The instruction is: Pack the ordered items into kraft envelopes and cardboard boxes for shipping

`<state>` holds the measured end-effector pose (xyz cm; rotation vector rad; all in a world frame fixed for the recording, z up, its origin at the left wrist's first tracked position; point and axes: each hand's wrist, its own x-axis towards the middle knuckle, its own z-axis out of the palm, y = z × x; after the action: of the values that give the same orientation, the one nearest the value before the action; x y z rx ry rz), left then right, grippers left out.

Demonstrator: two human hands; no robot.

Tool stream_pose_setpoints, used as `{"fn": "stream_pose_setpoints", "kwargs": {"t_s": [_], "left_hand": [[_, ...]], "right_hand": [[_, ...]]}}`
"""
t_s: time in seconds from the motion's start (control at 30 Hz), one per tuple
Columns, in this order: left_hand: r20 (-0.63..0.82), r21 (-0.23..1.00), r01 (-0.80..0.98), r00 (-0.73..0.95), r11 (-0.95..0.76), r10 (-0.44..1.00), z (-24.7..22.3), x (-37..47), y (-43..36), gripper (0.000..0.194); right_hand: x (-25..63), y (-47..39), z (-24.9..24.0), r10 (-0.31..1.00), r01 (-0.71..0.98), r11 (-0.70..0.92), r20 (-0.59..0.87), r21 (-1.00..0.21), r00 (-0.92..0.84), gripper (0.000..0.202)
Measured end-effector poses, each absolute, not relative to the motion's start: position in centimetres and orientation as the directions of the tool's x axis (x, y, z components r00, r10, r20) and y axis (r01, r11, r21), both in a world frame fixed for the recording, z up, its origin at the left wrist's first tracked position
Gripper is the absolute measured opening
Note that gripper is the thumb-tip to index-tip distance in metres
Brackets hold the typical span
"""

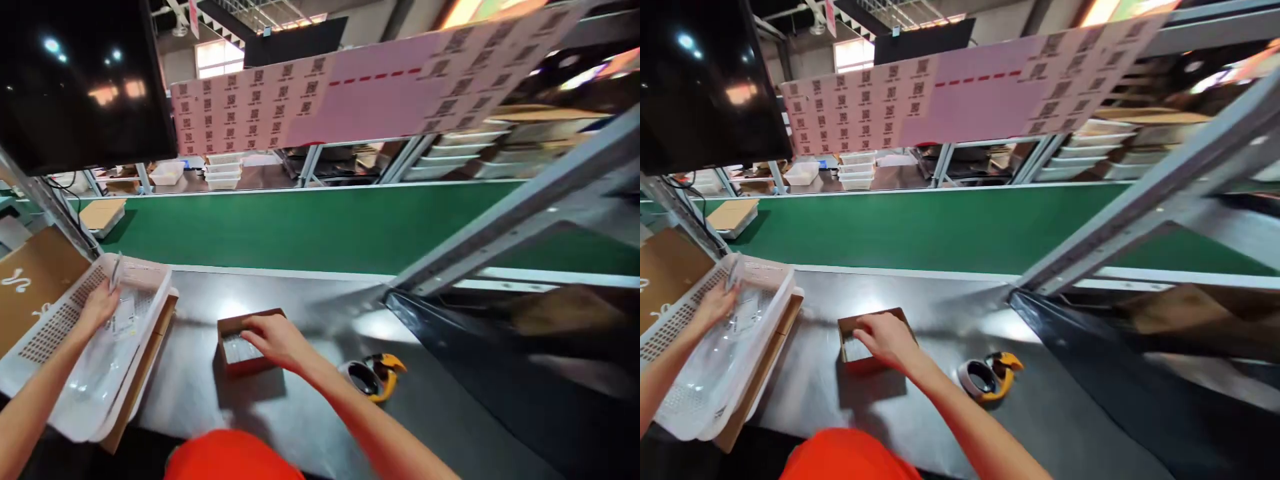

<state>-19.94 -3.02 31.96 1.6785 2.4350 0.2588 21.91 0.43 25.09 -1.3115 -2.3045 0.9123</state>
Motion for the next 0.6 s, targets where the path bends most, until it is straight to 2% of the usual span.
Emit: {"fn": "stream_pose_setpoints", "kwargs": {"t_s": [0.07, 0.1, 0.17, 0.2, 0.23, 0.33, 0.37, 0.43, 0.5, 0.6], "left_hand": [[0.057, 0.343, 0.906, -0.281, 0.246, 0.958, 32.6, -16.0, -3.1, 0.045], [0.115, 0.396, 0.906, -0.21, 0.149, 0.971, 32.6, -13.3, -3.5, 0.048], [0.15, 0.427, 0.904, -0.059, -0.011, 0.987, 31.8, -7.2, -4.7, 0.064], [0.131, 0.414, 0.907, 0.023, -0.076, 0.991, 31.3, -4.4, -5.3, 0.077], [0.086, 0.396, 0.91, 0.098, -0.124, 0.992, 30.9, -2.0, -5.6, 0.091], [-0.045, 0.375, 0.893, 0.285, -0.248, 0.958, 30.5, 0.6, -5.7, 0.118], [-0.061, 0.383, 0.883, 0.316, -0.27, 0.947, 30.7, -0.3, -5.6, 0.117], [-0.064, 0.384, 0.887, 0.304, -0.257, 0.951, 31.3, -4.2, -5.4, 0.098], [-0.077, 0.312, 0.939, 0.175, -0.143, 0.982, 31.4, -9.8, -5.5, 0.071], [-0.118, 0.181, 0.976, -0.101, 0.121, 0.988, 29.9, -18.7, -6.2, 0.059]], "right_hand": [[20.4, -0.9, 26.6, 0.853, 0.431, 0.258, -0.005, -0.865, -0.522, 0.036], [19.5, -1.5, 27.1, 0.85, 0.308, 0.197, 0.005, -0.931, -0.527, 0.053], [17.6, -2.4, 27.4, 0.836, 0.089, 0.129, 0.06, -0.988, -0.546, 0.082], [16.8, -2.7, 27.4, 0.837, 0.022, 0.125, 0.094, -0.992, -0.538, 0.082], [16.3, -2.8, 27.3, 0.847, -0.006, 0.135, 0.119, -0.991, -0.518, 0.073], [17.3, -1.8, 26.7, 0.898, 0.106, 0.208, 0.147, -0.972, -0.415, 0.05], [18.3, -1.0, 26.4, 0.905, 0.183, 0.249, 0.161, -0.951, -0.394, 0.047], [21.2, 0.8, 25.6, 0.891, 0.333, 0.356, 0.209, -0.873, -0.402, 0.043], [24.3, 2.4, 24.5, 0.862, 0.422, 0.439, 0.24, -0.794, -0.446, 0.04], [27.6, 3.6, 22.3, 0.85, 0.433, 0.437, 0.204, -0.789, -0.486, 0.039]]}}
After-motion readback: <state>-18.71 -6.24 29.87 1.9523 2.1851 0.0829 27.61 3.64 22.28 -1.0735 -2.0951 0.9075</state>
